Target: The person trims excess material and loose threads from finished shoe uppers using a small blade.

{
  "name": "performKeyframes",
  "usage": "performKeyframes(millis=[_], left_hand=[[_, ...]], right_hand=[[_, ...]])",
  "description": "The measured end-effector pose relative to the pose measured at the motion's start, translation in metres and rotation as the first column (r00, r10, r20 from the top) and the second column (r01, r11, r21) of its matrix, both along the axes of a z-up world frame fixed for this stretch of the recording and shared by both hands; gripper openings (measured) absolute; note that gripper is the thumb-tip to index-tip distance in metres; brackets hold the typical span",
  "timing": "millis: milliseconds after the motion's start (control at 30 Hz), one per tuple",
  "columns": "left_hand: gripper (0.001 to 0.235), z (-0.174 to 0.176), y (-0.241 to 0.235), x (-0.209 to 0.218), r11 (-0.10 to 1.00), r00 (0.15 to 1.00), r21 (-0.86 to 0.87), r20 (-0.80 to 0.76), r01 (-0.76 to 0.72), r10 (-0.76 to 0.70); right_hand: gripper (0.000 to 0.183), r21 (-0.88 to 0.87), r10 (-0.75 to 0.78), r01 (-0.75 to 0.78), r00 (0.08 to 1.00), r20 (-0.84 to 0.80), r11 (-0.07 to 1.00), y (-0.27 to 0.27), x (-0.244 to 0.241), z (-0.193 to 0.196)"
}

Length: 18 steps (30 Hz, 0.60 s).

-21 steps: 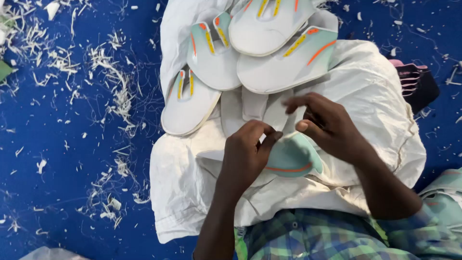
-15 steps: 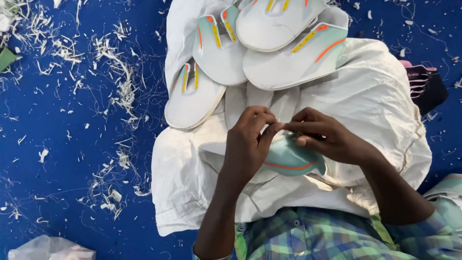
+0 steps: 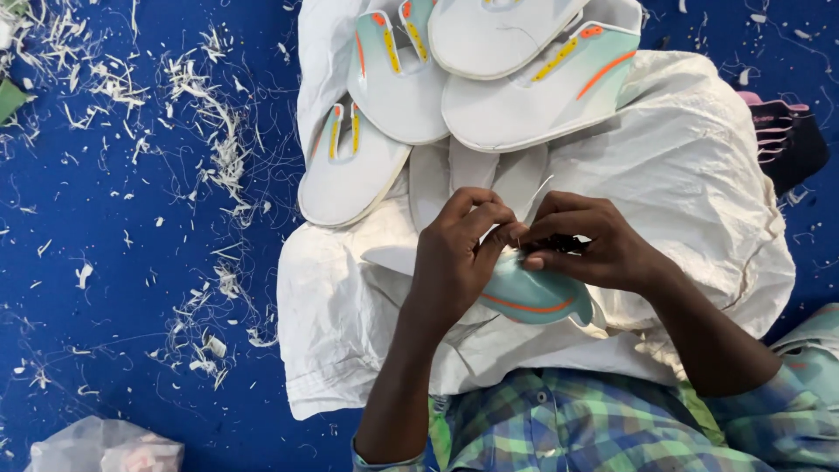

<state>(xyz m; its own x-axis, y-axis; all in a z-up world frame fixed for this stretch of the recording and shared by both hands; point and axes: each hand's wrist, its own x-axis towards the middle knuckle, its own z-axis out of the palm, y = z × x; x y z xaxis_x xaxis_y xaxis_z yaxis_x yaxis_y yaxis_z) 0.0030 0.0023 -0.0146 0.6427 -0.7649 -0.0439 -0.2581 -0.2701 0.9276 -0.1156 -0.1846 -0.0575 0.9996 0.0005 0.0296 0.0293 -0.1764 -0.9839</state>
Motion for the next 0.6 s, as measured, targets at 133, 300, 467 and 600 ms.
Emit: performKeyframes(millis=[133,300,467,600], left_hand=[[0.012,-0.002,-0.002,-0.003,1.000,1.000,0.010,-0.007,0.017,-0.017],[0.012,-0.002,-0.003,-0.006,0.996,0.994,0.001,0.064,-0.087,0.087],[0.008,-0.014,-0.001,0.001,0.966,0.963,-0.054,-0.107,-0.254,0.247],[0.038,-0.052,0.019,0.019,0.729,0.731,-0.079,-0.146,-0.680,0.667]], right_hand=[[0.023,-0.021,-0.014,0.013,0.999,-0.049,1.000,0.001,-0.004,-0.005],[0.016,-0.023,-0.064,0.065,0.998,0.025,0.998,0.003,-0.012,-0.020],[0.052,0.009,0.049,-0.048,0.993,-0.109,0.999,0.000,-0.002,0.011],[0.048,0.185,0.012,0.075,0.904,-0.427,0.980,-0.027,-0.065,-0.086]])
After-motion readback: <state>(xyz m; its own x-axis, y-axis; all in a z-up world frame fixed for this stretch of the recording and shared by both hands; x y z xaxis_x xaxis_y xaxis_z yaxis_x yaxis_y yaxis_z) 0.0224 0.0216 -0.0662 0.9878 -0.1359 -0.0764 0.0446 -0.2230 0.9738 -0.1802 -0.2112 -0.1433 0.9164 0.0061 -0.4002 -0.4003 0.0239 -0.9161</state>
